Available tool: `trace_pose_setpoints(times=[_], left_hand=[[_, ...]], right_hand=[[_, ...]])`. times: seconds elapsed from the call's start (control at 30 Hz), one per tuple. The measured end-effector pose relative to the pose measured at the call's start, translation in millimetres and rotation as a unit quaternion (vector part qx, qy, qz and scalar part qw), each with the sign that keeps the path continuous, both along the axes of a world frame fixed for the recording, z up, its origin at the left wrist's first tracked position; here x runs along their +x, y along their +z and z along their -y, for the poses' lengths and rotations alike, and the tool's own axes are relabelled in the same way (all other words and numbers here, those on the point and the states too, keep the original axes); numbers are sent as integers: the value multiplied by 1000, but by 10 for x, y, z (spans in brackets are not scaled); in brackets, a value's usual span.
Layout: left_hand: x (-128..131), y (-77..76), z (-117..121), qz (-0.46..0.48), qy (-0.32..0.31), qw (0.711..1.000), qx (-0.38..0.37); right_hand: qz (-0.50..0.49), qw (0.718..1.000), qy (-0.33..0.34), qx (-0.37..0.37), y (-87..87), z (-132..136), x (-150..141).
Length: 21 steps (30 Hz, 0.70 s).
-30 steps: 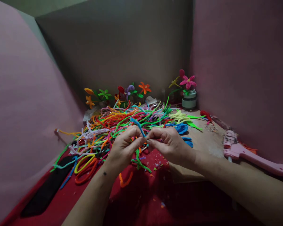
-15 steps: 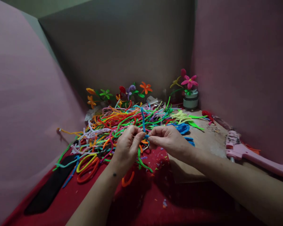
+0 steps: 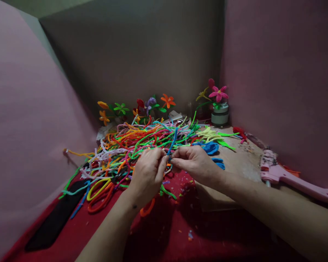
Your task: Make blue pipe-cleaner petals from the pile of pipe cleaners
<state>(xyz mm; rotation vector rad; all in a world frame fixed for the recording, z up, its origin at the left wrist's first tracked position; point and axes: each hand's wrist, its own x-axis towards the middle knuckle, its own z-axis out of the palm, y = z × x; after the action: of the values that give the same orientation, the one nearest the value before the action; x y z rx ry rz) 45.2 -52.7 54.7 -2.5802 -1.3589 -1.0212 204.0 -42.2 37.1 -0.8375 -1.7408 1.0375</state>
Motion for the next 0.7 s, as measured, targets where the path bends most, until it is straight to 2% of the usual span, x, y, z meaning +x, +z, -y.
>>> trace_pose_setpoints(times=[0.07, 0.1, 0.17, 0.23, 0.27, 0.3, 0.37, 0.47, 0.5, 0.6, 0.7], left_hand=[[-2, 19, 0, 30, 10, 997, -73], [-2, 24, -3, 42, 8, 994, -99], [-2, 24, -10, 49, -8, 992, -120], [-1, 14, -13, 46, -24, 992, -117], [-2, 9, -13, 48, -28, 992, -117], [-4, 6, -14, 58, -30, 991, -119], [-11, 5, -17, 90, -23, 987, -130], [-21, 11, -25, 136, -15, 980, -145], [-22, 12, -27, 143, -16, 978, -148], [-9, 15, -20, 154, -20, 975, -158], [5, 18, -10, 173, -12, 971, -165]], right_hand=[[46, 990, -49, 125, 0, 27, 13], [67, 972, -87, 208, 6, 42, 20], [106, 913, -163, 359, 25, 67, 32], [152, 867, -195, 432, 45, 76, 38], [177, 859, -199, 437, 53, 72, 39], [200, 860, -197, 426, 58, 64, 39], [224, 890, -175, 356, 67, 39, 42], [173, 970, -83, 150, 89, -6, 57], [142, 986, -46, 75, 97, -19, 63], [58, 994, 20, -89, 119, -48, 77], [-16, 985, 41, -168, 130, -54, 70]])
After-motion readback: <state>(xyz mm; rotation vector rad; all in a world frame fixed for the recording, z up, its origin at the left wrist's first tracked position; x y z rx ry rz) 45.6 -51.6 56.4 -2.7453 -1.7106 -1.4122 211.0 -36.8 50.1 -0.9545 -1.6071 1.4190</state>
